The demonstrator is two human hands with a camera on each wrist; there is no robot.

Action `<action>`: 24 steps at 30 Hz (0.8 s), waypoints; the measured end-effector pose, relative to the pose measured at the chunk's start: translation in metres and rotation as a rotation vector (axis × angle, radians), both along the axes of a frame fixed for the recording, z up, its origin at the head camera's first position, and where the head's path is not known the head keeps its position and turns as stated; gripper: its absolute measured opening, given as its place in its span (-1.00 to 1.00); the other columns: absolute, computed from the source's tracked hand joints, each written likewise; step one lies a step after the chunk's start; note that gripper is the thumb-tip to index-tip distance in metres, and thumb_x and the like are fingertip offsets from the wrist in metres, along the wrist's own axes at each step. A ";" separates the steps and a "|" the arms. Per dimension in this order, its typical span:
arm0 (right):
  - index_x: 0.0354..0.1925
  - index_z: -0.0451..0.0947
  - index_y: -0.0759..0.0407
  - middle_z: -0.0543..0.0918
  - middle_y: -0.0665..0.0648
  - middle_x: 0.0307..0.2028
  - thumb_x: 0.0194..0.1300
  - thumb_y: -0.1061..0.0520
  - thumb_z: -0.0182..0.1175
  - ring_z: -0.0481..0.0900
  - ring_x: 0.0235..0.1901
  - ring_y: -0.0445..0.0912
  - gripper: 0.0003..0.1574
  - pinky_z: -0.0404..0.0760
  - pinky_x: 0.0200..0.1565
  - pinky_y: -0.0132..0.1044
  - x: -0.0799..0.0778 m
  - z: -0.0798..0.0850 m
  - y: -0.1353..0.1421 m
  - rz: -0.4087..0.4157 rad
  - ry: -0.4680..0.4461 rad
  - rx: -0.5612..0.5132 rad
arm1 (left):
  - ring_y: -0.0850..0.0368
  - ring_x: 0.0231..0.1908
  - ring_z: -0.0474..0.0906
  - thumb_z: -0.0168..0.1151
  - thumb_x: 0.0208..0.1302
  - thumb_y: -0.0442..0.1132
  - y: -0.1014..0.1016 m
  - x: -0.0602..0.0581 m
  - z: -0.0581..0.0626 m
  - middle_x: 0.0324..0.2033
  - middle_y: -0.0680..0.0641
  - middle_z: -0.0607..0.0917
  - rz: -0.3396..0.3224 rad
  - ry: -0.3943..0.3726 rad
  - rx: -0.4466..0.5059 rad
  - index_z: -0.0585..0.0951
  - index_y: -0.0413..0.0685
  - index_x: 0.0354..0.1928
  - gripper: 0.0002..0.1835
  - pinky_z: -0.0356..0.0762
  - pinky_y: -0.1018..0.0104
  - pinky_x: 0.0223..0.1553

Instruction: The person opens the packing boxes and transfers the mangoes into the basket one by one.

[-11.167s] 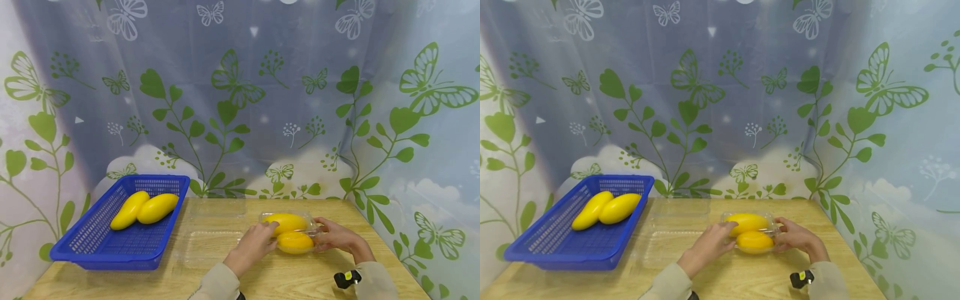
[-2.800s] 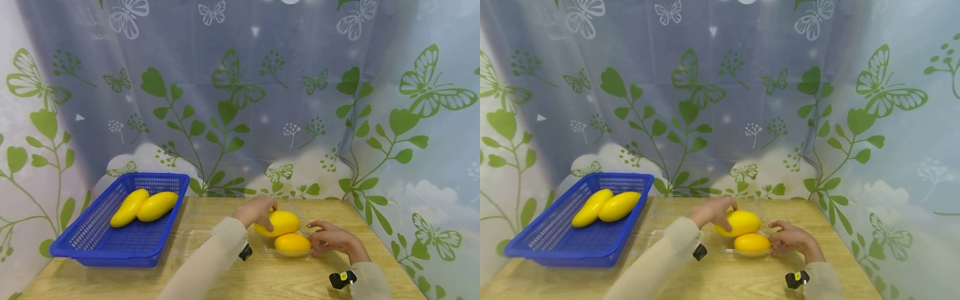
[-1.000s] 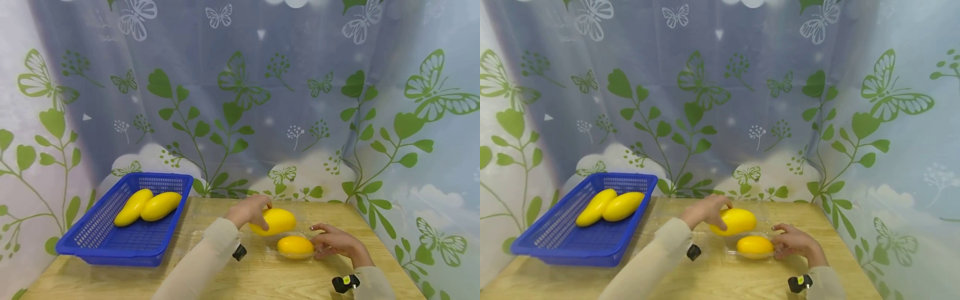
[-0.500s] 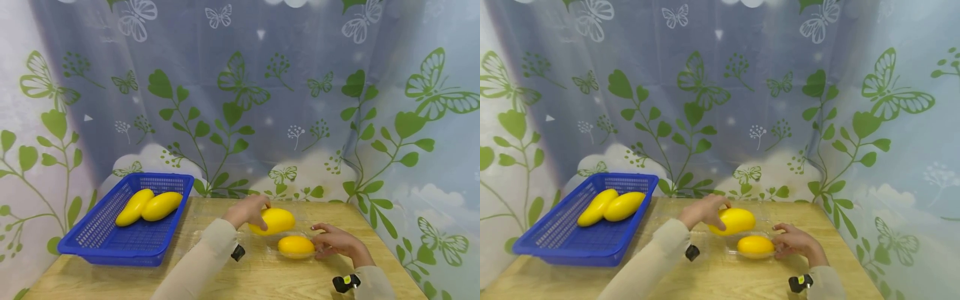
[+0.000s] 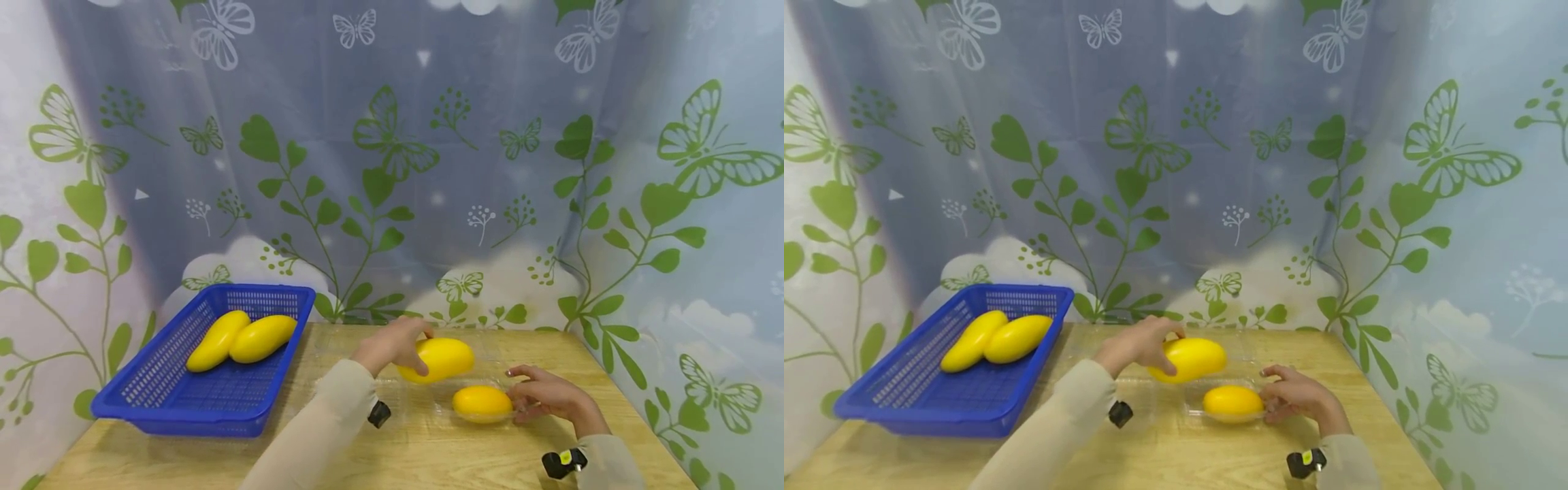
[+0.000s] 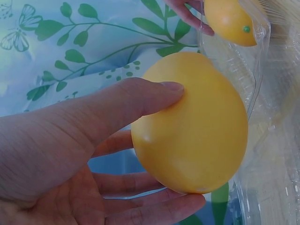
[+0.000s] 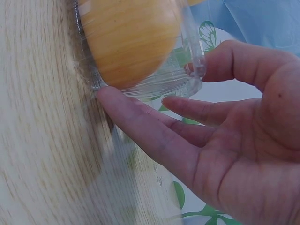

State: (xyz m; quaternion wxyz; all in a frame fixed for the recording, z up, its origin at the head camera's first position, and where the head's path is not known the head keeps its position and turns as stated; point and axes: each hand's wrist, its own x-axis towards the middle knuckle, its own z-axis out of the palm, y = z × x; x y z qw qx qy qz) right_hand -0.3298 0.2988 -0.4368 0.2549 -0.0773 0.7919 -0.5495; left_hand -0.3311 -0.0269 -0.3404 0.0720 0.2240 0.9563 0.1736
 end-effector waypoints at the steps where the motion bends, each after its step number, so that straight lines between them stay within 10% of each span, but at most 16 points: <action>1: 0.52 -0.13 0.52 0.49 0.05 -0.45 0.48 0.15 0.11 0.54 -0.36 -0.12 -0.07 0.80 -0.03 -0.05 0.000 0.000 0.000 0.000 -0.001 0.002 | -0.05 0.36 0.42 0.61 0.11 -0.12 -0.001 0.000 0.000 0.35 -0.02 0.55 0.000 -0.001 0.006 0.59 0.07 0.30 -0.32 0.56 -0.06 0.25; 24: 0.52 -0.10 0.51 0.54 0.16 -0.31 0.46 0.16 0.12 0.57 -0.32 -0.08 -0.07 0.81 -0.06 -0.06 -0.002 -0.004 0.002 -0.019 0.008 0.011 | -0.14 0.30 0.48 0.60 0.10 -0.15 -0.019 0.006 0.002 0.33 -0.11 0.57 -0.002 0.023 0.057 0.58 0.01 0.33 -0.29 0.57 -0.11 0.21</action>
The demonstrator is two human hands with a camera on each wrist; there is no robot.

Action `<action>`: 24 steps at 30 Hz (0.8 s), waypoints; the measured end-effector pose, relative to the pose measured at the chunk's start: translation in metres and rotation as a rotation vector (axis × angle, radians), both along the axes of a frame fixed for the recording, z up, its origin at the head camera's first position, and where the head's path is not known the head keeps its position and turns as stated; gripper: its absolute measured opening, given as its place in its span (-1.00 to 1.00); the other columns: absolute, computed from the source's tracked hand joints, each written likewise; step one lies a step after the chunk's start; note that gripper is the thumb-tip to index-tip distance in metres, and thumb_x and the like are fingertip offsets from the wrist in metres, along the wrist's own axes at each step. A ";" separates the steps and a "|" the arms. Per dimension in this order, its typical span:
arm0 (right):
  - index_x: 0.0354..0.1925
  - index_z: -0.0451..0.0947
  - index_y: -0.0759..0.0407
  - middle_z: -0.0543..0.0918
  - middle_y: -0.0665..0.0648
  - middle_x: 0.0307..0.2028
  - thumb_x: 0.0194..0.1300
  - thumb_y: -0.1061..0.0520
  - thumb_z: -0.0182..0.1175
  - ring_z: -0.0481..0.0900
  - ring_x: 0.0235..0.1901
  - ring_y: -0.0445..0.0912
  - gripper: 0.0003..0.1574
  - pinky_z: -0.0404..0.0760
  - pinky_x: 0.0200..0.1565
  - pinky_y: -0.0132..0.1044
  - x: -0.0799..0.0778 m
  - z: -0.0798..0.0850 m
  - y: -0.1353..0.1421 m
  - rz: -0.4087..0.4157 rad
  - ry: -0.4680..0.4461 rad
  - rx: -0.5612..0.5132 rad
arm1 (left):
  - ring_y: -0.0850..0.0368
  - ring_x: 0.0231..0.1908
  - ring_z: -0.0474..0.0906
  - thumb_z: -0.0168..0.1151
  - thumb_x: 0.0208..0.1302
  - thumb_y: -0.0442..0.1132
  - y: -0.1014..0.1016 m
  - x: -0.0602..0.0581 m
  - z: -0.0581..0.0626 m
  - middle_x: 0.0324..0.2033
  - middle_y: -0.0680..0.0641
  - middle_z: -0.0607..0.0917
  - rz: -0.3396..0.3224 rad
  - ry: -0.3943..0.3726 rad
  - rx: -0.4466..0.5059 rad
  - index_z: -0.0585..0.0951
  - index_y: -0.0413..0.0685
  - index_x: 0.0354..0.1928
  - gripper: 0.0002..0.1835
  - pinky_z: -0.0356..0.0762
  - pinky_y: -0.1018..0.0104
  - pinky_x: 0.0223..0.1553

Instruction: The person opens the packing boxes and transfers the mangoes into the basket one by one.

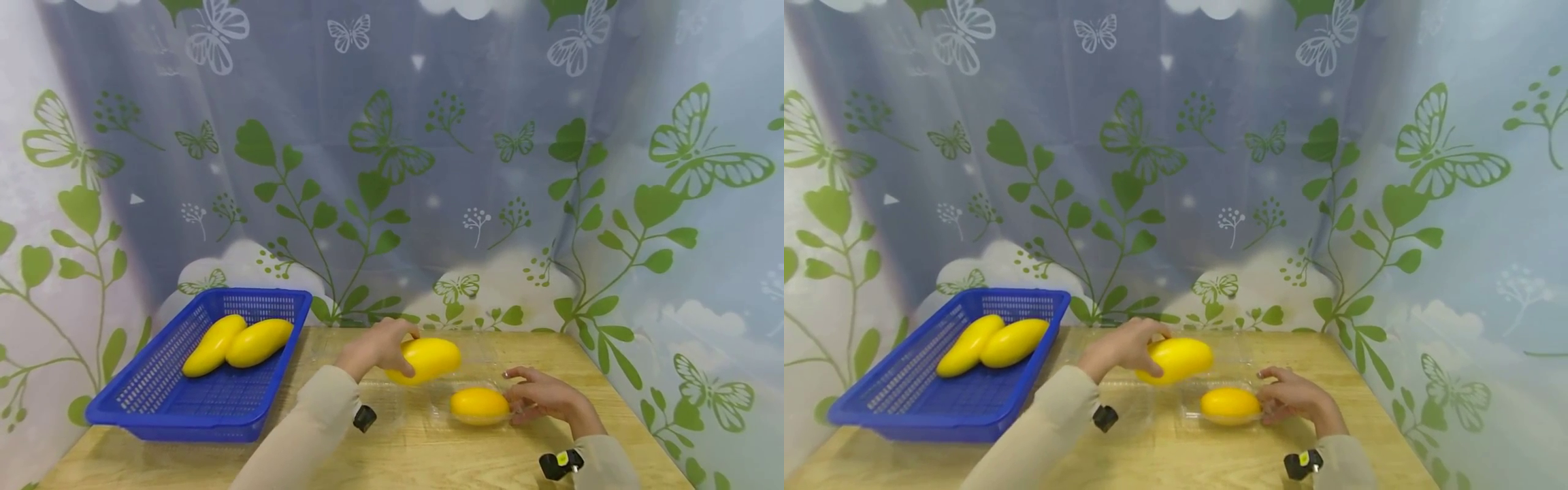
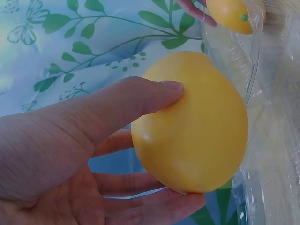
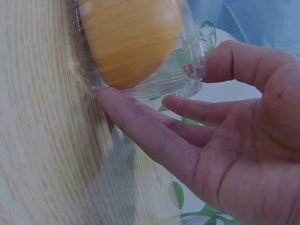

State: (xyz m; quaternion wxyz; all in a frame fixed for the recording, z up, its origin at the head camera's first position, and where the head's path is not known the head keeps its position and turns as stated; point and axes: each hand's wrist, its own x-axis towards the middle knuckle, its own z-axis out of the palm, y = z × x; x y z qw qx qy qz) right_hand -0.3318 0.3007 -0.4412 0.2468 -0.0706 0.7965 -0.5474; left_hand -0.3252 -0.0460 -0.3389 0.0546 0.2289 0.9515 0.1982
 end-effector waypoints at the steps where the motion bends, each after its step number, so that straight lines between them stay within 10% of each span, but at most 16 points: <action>1: 0.52 -0.10 0.51 0.54 0.16 -0.31 0.46 0.16 0.12 0.57 -0.32 -0.08 -0.07 0.81 -0.06 -0.06 0.000 0.000 0.000 -0.001 0.000 0.001 | -0.14 0.29 0.49 0.60 0.10 -0.15 -0.001 0.000 0.001 0.33 -0.11 0.58 -0.003 0.008 -0.002 0.58 0.01 0.33 -0.30 0.58 -0.09 0.20; 24: 0.53 -0.13 0.51 0.49 0.09 -0.41 0.47 0.16 0.11 0.54 -0.34 -0.09 -0.07 0.80 -0.03 -0.03 0.000 0.001 0.000 0.005 -0.008 -0.011 | -0.16 0.28 0.45 0.60 0.09 -0.17 -0.026 0.003 0.004 0.29 -0.10 0.61 0.010 0.035 0.034 0.61 0.00 0.28 -0.33 0.55 -0.13 0.19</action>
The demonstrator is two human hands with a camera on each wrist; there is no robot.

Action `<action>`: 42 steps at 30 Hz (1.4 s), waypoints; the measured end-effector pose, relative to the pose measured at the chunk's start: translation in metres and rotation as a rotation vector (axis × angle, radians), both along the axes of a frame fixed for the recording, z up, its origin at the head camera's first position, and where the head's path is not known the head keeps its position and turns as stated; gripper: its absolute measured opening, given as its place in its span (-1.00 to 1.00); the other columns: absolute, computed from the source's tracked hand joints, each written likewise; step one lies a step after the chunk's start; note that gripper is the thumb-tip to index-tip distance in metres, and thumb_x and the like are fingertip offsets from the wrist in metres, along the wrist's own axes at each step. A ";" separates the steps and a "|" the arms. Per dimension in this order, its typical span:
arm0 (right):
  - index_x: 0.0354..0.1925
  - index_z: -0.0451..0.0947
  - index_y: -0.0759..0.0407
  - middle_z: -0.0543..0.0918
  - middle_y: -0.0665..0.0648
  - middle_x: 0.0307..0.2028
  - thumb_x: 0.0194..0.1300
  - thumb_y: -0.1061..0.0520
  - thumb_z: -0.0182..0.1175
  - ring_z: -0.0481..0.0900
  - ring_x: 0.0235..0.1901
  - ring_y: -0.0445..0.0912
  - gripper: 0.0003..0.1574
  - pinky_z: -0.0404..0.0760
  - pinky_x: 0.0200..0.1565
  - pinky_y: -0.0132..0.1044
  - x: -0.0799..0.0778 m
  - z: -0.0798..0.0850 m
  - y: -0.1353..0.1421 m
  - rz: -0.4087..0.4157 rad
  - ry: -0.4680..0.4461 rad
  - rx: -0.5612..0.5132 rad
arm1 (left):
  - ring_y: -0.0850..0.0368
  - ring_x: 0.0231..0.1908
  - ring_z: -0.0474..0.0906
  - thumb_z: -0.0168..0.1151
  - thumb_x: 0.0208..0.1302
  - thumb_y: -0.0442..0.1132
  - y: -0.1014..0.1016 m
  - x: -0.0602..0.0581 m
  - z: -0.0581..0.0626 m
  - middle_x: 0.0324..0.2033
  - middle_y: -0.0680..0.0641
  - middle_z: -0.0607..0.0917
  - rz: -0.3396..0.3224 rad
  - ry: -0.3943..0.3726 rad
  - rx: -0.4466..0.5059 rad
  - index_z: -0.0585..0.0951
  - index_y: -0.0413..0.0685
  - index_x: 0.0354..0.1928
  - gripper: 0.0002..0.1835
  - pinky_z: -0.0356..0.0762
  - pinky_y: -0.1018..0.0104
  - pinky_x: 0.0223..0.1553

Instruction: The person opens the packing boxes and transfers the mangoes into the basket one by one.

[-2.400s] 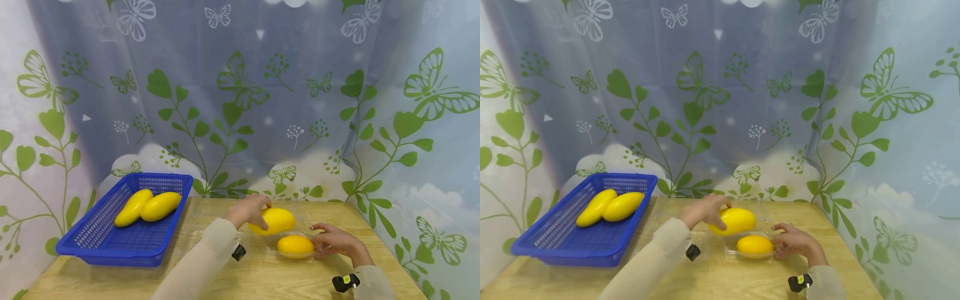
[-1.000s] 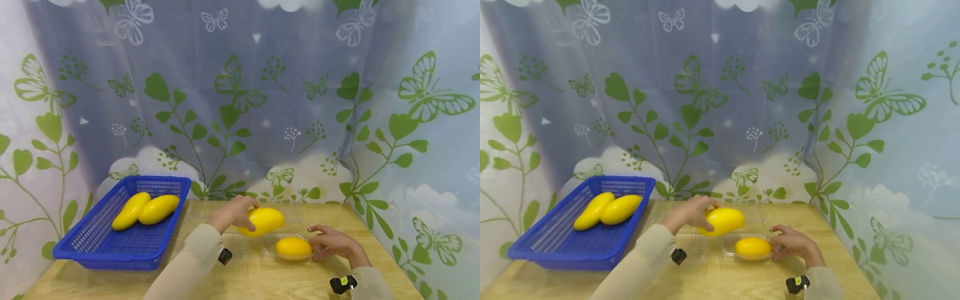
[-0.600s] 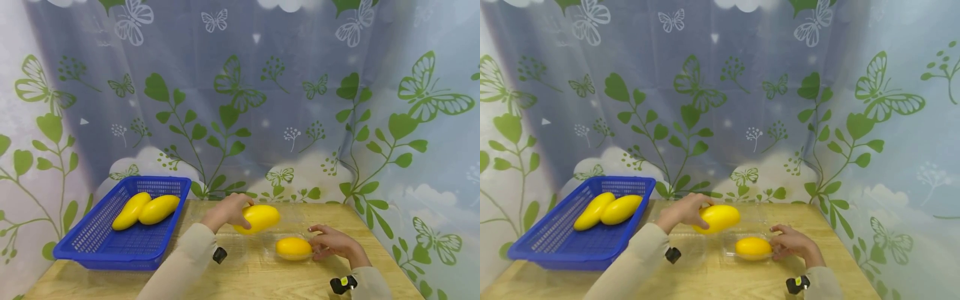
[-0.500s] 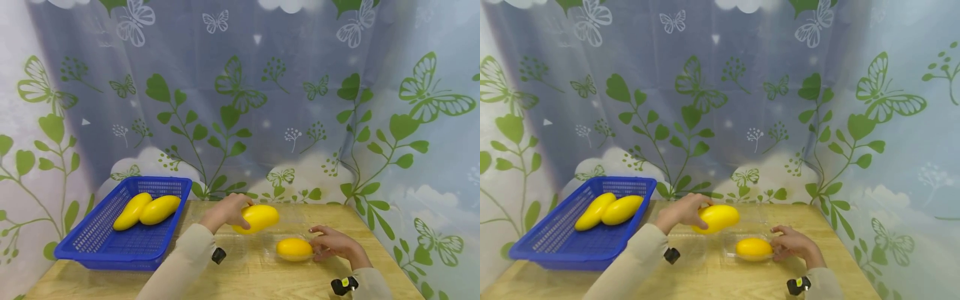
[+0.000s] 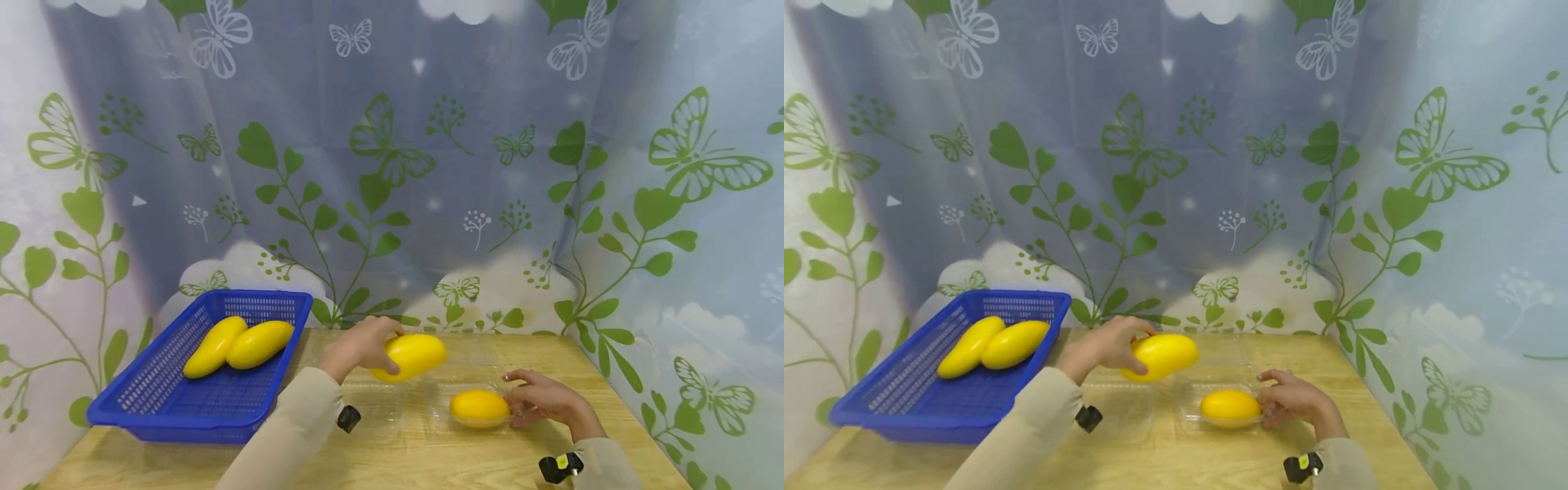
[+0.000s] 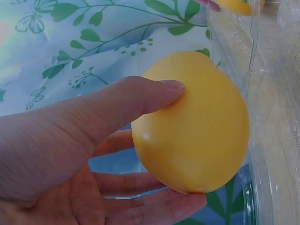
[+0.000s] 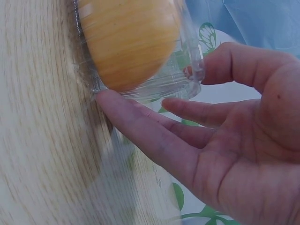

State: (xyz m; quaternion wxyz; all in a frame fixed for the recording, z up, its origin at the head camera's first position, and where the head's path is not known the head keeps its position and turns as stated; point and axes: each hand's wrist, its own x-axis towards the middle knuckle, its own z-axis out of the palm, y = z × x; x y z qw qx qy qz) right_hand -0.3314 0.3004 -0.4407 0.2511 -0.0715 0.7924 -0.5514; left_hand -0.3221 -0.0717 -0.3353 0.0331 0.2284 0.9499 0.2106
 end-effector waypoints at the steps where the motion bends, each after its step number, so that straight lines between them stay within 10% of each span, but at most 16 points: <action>1: 0.53 -0.13 0.51 0.49 0.09 -0.40 0.47 0.16 0.11 0.54 -0.34 -0.09 -0.07 0.80 -0.04 -0.03 0.000 0.000 0.000 0.002 0.001 0.002 | -0.16 0.27 0.46 0.60 0.09 -0.18 -0.001 0.000 0.000 0.28 -0.10 0.62 0.002 0.000 0.002 0.61 0.00 0.28 -0.34 0.55 -0.14 0.19; 42: 0.53 -0.10 0.51 0.59 0.25 -0.18 0.47 0.16 0.11 0.64 -0.24 -0.04 -0.08 0.81 -0.06 -0.06 0.002 0.000 -0.001 -0.022 0.001 0.022 | -0.12 0.19 0.54 0.61 0.09 -0.13 -0.038 0.003 0.005 0.26 -0.13 0.63 0.053 0.016 -0.037 0.60 -0.05 0.29 -0.31 0.59 -0.07 0.19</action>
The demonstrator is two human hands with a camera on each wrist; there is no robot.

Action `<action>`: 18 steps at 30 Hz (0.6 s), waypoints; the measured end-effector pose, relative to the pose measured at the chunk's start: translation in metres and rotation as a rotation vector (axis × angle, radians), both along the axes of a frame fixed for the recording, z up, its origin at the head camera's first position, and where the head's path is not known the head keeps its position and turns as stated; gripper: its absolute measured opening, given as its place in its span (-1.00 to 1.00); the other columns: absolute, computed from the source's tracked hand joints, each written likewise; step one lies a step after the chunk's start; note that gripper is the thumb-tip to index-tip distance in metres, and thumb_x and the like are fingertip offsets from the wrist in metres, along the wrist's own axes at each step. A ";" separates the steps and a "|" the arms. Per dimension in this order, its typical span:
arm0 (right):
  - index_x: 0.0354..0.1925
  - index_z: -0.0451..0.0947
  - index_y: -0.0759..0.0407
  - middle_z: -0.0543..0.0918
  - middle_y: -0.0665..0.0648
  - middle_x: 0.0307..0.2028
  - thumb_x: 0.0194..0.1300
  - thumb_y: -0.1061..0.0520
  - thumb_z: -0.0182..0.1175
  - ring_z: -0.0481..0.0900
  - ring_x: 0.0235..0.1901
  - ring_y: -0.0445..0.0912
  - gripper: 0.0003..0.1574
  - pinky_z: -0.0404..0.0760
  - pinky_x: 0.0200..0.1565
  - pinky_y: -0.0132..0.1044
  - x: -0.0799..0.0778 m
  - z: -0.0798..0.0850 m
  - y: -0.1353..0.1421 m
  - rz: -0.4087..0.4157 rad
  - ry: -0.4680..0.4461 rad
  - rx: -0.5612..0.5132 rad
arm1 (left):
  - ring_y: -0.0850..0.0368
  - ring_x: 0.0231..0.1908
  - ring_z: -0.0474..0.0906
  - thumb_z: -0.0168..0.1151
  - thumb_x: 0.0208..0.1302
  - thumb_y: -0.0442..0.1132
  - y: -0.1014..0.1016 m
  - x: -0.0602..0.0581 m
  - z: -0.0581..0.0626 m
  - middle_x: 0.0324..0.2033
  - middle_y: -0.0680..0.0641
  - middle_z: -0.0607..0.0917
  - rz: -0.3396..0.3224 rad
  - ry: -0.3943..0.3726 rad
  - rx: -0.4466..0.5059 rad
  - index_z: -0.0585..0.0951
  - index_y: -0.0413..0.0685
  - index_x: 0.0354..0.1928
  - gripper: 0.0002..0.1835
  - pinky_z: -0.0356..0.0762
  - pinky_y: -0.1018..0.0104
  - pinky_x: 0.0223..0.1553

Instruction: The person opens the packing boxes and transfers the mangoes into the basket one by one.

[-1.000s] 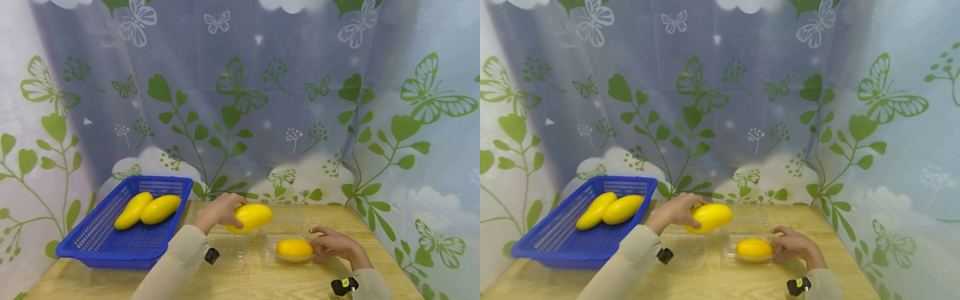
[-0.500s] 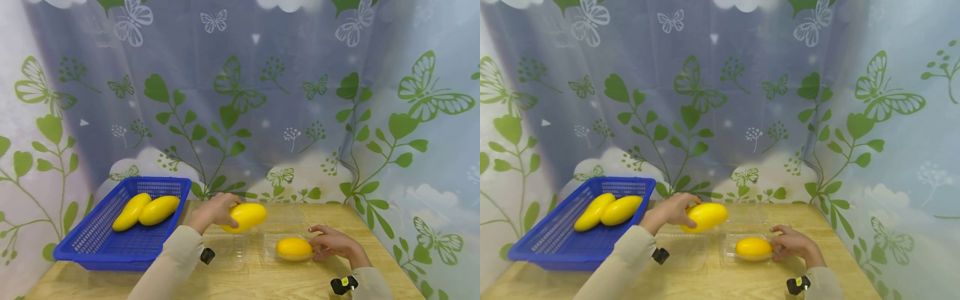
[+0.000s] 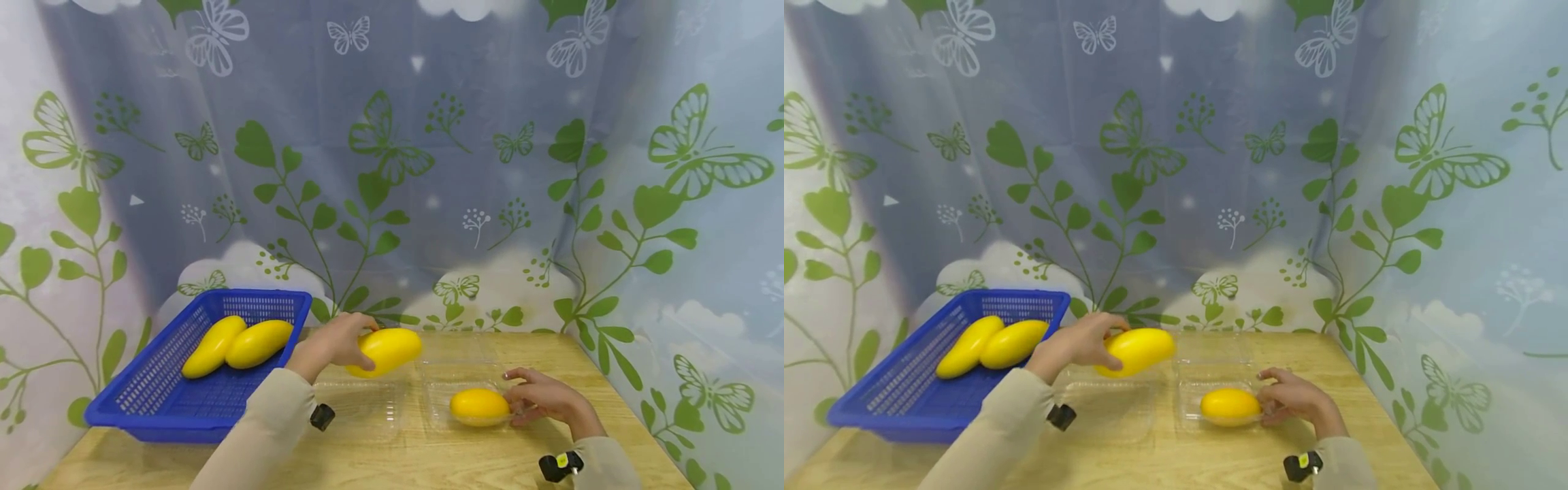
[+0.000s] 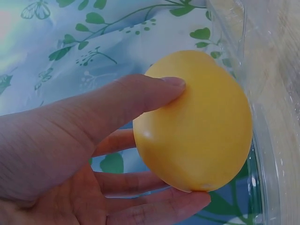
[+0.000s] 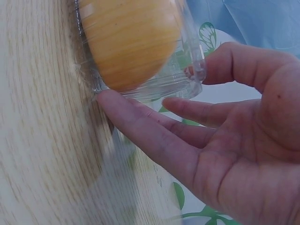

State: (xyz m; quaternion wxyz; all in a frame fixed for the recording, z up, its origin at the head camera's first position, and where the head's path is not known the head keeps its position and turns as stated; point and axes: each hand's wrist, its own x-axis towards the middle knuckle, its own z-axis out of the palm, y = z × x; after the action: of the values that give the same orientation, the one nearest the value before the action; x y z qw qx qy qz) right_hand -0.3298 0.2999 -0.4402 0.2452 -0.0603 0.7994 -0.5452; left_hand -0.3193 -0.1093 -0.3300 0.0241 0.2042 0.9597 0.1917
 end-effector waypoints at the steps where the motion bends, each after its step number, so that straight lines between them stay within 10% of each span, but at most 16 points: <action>1: 0.53 -0.10 0.51 0.59 0.26 -0.17 0.47 0.15 0.11 0.64 -0.24 -0.04 -0.08 0.81 -0.07 -0.06 0.000 0.000 0.000 -0.001 0.000 0.002 | -0.12 0.17 0.53 0.61 0.09 -0.13 -0.002 0.000 0.000 0.25 -0.13 0.64 0.006 -0.002 0.000 0.60 -0.04 0.29 -0.32 0.59 -0.07 0.18; 18: 0.53 -0.08 0.49 0.61 0.28 -0.13 0.46 0.15 0.12 0.67 -0.20 -0.03 -0.08 0.81 -0.07 -0.07 0.001 0.000 0.000 -0.005 -0.009 0.001 | -0.15 0.17 0.62 0.60 0.09 -0.11 -0.031 0.011 0.011 0.24 -0.16 0.65 0.027 -0.010 0.053 0.56 -0.04 0.34 -0.27 0.64 -0.09 0.16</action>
State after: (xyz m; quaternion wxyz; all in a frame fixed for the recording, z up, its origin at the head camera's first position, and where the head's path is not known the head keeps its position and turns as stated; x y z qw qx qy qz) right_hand -0.3291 0.3003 -0.4398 0.2473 -0.0557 0.7987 -0.5458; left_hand -0.3083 -0.1405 -0.3186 0.0210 0.1909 0.9568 0.2184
